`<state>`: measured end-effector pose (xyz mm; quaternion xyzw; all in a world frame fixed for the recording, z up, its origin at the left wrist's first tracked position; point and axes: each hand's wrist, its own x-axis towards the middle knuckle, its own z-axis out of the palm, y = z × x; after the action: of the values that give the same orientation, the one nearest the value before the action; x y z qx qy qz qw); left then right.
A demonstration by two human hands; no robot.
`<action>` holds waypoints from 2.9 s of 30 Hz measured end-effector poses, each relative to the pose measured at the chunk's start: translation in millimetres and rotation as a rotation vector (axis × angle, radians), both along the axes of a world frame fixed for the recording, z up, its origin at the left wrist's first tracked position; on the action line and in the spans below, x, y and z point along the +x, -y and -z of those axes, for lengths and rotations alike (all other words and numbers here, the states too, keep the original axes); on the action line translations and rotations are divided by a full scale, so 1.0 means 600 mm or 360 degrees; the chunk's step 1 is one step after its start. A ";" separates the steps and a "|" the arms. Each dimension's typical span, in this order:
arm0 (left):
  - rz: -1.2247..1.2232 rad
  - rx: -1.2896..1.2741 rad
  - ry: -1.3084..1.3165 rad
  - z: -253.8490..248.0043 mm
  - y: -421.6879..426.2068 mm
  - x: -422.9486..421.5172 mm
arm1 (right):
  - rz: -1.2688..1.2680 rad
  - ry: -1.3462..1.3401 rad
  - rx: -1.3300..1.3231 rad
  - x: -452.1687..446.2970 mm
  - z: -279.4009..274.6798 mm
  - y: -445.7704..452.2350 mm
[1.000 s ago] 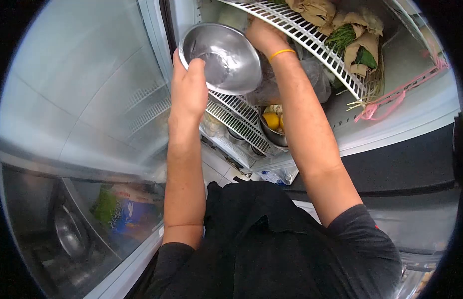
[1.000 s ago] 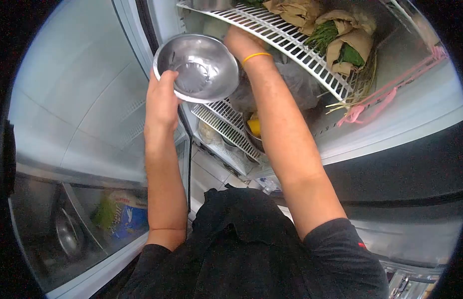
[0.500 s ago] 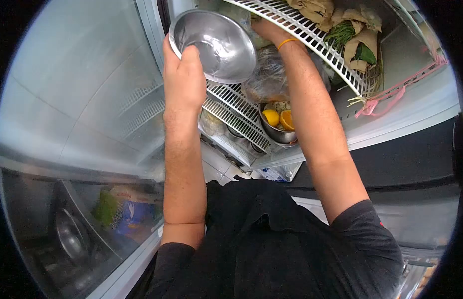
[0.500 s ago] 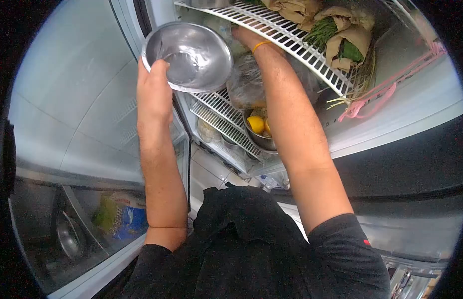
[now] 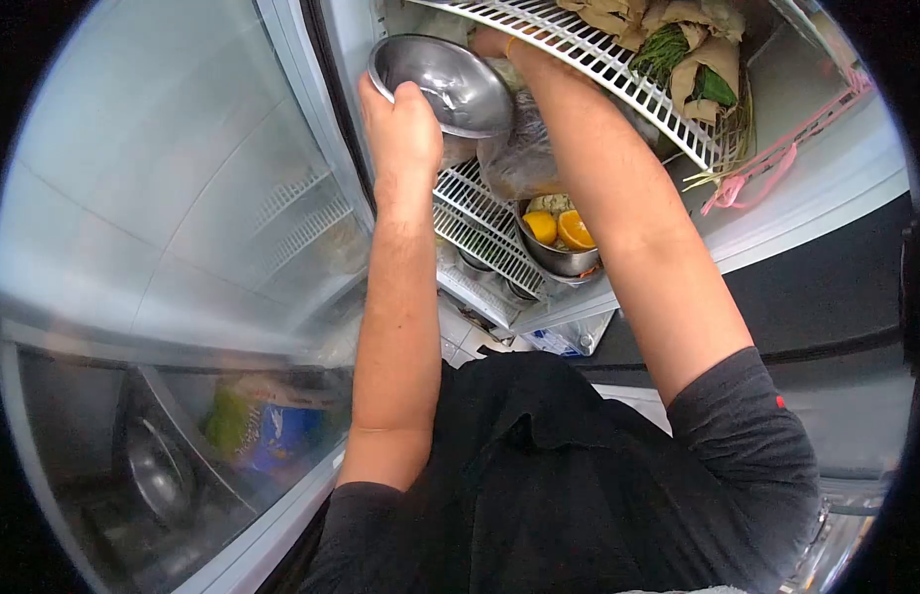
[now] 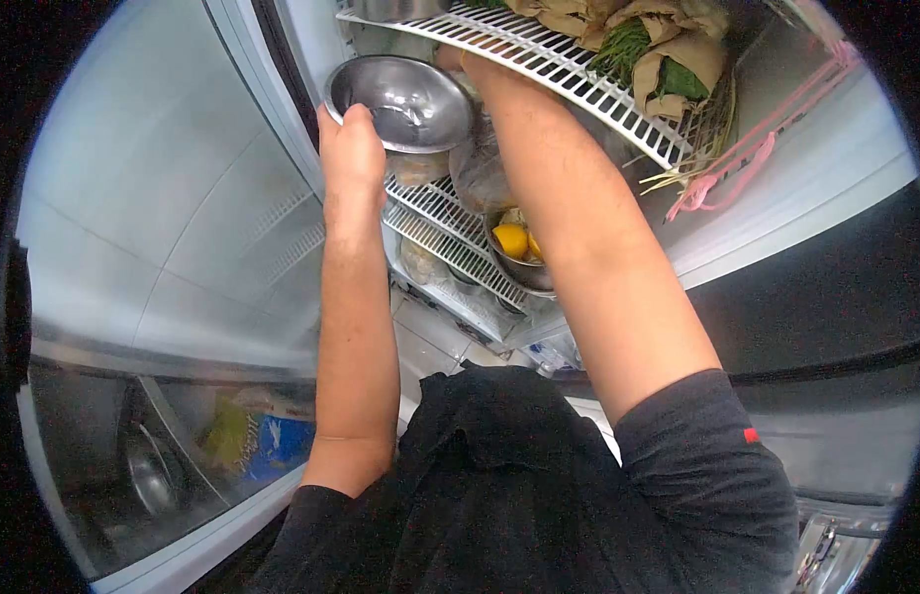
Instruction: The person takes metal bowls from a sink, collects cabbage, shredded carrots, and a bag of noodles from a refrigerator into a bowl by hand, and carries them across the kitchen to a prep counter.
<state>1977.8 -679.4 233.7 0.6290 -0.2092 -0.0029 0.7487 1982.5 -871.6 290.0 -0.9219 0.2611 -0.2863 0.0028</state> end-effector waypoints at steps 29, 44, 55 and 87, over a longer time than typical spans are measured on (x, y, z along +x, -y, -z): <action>0.0064 -0.0081 -0.0389 0.007 0.021 0.005 | -0.0217 0.0325 -0.0272 -0.078 0.053 -0.095; 0.0609 -0.0249 -0.0696 0.035 -0.014 -0.001 | -0.0783 -0.0044 0.0126 -0.094 0.055 -0.158; 0.0730 -0.0399 -0.0728 0.085 -0.023 0.007 | -0.0880 0.0335 -0.0180 -0.123 0.033 -0.122; 0.0511 -0.0335 -0.0736 0.047 -0.028 -0.011 | 0.0179 0.0223 -0.0238 -0.062 0.075 -0.004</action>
<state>1971.0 -662.8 205.4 0.4895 -0.1290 -0.2428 0.8275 1945.6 -869.3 245.2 -0.8811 0.2895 -0.3684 -0.0639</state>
